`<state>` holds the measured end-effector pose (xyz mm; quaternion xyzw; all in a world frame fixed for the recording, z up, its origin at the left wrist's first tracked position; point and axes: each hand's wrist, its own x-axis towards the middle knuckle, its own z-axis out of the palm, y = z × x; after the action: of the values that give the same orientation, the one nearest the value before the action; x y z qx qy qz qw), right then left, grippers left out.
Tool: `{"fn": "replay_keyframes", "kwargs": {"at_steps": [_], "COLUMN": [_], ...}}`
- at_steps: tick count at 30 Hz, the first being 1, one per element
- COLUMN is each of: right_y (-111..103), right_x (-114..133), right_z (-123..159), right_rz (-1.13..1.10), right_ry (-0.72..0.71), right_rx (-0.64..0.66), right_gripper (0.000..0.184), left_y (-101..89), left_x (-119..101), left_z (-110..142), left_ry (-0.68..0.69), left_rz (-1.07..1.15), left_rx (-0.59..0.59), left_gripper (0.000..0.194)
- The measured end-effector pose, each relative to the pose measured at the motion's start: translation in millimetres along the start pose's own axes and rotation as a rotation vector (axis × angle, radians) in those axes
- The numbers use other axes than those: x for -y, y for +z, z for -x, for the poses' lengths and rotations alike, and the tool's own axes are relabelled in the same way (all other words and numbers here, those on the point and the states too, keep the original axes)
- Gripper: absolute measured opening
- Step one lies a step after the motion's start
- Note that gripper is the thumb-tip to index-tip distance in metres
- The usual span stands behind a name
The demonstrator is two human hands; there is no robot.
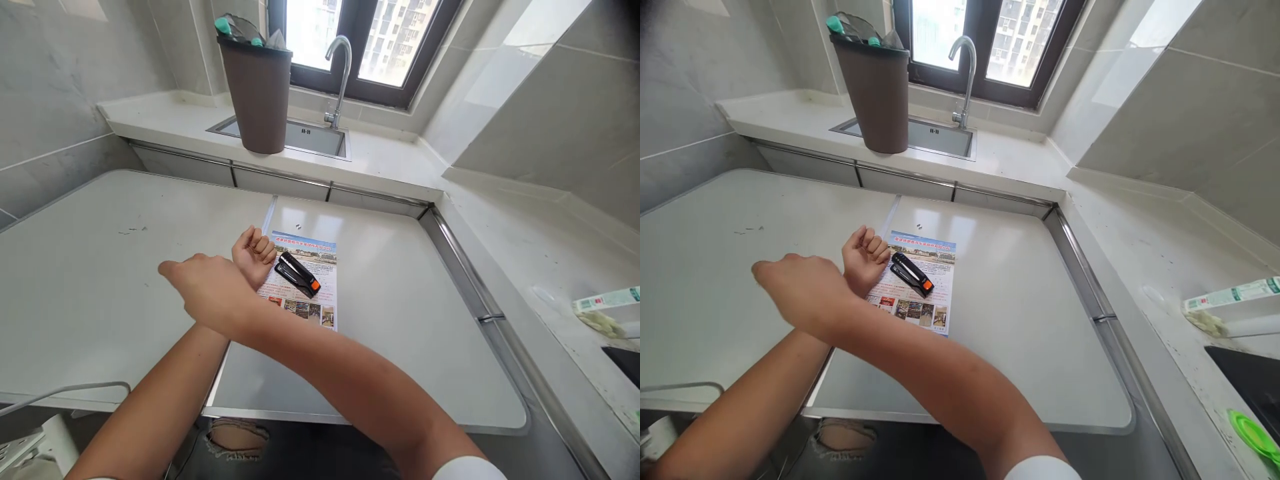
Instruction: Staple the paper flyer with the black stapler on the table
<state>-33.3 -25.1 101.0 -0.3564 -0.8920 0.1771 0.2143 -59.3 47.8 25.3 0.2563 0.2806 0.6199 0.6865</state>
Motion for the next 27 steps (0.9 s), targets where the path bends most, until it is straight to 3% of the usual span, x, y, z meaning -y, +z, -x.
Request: {"fn": "replay_keyframes", "kwargs": {"at_steps": [4, 8, 11, 14, 18, 21, 23, 25, 27], "right_y": [34.5, 55.2, 54.9, 37.7, 1.6, -20.5, -27.8, -28.9, -26.5], "right_x": [13.9, 15.7, 15.6, 7.9, -31.4, -76.3, -104.6, -126.9, -142.3], "right_z": [-37.2, -52.5, -38.1, -5.0, 48.6, 83.2, 99.5, 109.9, 116.8], "right_rz": [0.175, 0.132, 0.12, 0.165, 0.232, 0.178, 0.152, 0.118, 0.075], "right_ry": [-0.084, -0.054, -0.074, -0.151, -0.142, 0.102, 0.257, 0.333, 0.348], "right_rx": [0.118, 0.178, 0.132, -0.064, -0.213, -0.386, -0.433, -0.32, -0.164], "right_gripper": [0.016, 0.017, 0.024, 0.021, 0.02, 0.01, 0.027, 0.038, 0.028], "left_y": [-6.8, -9.0, -9.4, -10.7, -11.5, -9.9, -7.9, -5.9, -4.1], "left_x": [3.2, 4.8, 5.3, 4.9, 3.6, 2.6, 2.0, 1.1, 0.2], "left_z": [-3.8, -4.1, -4.2, -5.1, -6.7, -6.5, -5.7, -4.6, -3.8], "left_ry": [0.017, -0.035, -0.059, -0.013, 0.002, 0.012, 0.025, 0.016, 0.002], "left_rz": [0.193, 0.234, 0.239, 0.265, 0.282, 0.266, 0.259, 0.249, 0.224], "left_rx": [0.099, 0.089, 0.117, 0.146, 0.136, 0.094, 0.072, 0.059, 0.054], "left_gripper": [0.048, 0.049, 0.049, 0.048, 0.047, 0.047, 0.047, 0.047, 0.046]}}
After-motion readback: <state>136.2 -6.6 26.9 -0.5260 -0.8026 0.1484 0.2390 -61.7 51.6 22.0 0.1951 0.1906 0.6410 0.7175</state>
